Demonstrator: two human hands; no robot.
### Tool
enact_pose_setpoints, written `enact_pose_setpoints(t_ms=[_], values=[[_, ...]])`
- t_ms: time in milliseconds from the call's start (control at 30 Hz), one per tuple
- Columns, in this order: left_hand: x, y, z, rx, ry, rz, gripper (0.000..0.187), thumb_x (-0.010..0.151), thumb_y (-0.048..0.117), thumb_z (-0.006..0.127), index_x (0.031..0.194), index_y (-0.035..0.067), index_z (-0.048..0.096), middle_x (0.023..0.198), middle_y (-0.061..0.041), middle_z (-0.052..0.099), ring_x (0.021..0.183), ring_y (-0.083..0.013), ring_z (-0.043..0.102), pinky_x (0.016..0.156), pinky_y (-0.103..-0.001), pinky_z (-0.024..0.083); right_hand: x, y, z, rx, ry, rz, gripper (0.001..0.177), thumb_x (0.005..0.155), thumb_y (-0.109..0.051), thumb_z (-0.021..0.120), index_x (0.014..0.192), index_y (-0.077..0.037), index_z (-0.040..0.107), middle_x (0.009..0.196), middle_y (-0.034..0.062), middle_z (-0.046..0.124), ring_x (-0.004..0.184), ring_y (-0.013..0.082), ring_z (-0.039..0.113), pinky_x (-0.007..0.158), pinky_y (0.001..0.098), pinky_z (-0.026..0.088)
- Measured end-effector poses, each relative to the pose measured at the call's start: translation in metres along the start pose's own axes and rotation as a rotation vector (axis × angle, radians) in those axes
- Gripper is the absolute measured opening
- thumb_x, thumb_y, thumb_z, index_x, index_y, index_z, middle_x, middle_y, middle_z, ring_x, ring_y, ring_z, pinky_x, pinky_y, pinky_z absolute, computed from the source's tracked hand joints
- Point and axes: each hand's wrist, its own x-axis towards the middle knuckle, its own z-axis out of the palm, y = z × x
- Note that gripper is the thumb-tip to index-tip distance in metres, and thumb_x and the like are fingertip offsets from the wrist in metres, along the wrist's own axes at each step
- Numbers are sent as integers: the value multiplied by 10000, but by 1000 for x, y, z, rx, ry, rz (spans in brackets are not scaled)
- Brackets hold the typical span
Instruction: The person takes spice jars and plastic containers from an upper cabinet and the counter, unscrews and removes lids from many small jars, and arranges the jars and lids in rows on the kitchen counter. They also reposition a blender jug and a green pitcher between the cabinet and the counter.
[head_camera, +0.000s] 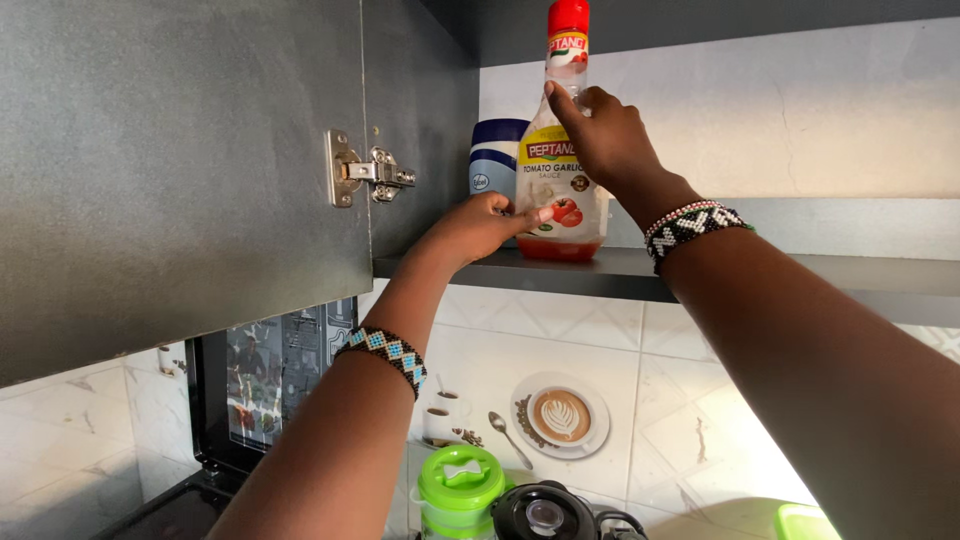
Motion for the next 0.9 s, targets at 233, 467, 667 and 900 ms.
enact_pose_setpoints(t_ms=[233, 467, 667, 900], values=[[-5, 3, 0, -41, 59, 60, 1145, 674, 830, 672, 1396, -47, 521, 1279, -277, 654, 1206, -360, 672, 1012, -468, 534, -1, -2, -1, -23, 7, -76, 841, 1006, -675, 410, 1263, 107, 579, 1024, 311, 704, 901, 355, 770, 737, 408, 629], [-12, 7, -1, -75, 82, 72, 1207, 682, 761, 723, 1506, -53, 380, 1333, -257, 655, 1255, -331, 651, 1036, -384, 514, -4, -14, -5, -15, 6, 62, 856, 942, -710, 426, 1301, 46, 599, 1098, 311, 700, 976, 367, 753, 858, 444, 590], [1, -4, 7, -143, -73, 93, 1286, 647, 679, 768, 1550, -63, 230, 1381, -255, 643, 1294, -301, 640, 1058, -367, 502, -1, 12, -10, -105, -48, 23, 890, 898, -767, 410, 1334, -9, 573, 1218, 276, 676, 1097, 398, 702, 909, 449, 558], [-18, 3, 0, -59, 60, 270, 1196, 789, 674, 732, 1598, 3, 162, 1376, -284, 599, 1300, -366, 598, 1045, -430, 488, -22, 22, -39, -616, -44, -561, 546, 1082, -355, 397, 1542, -99, 540, 1276, 305, 640, 1047, 438, 638, 841, 504, 540]])
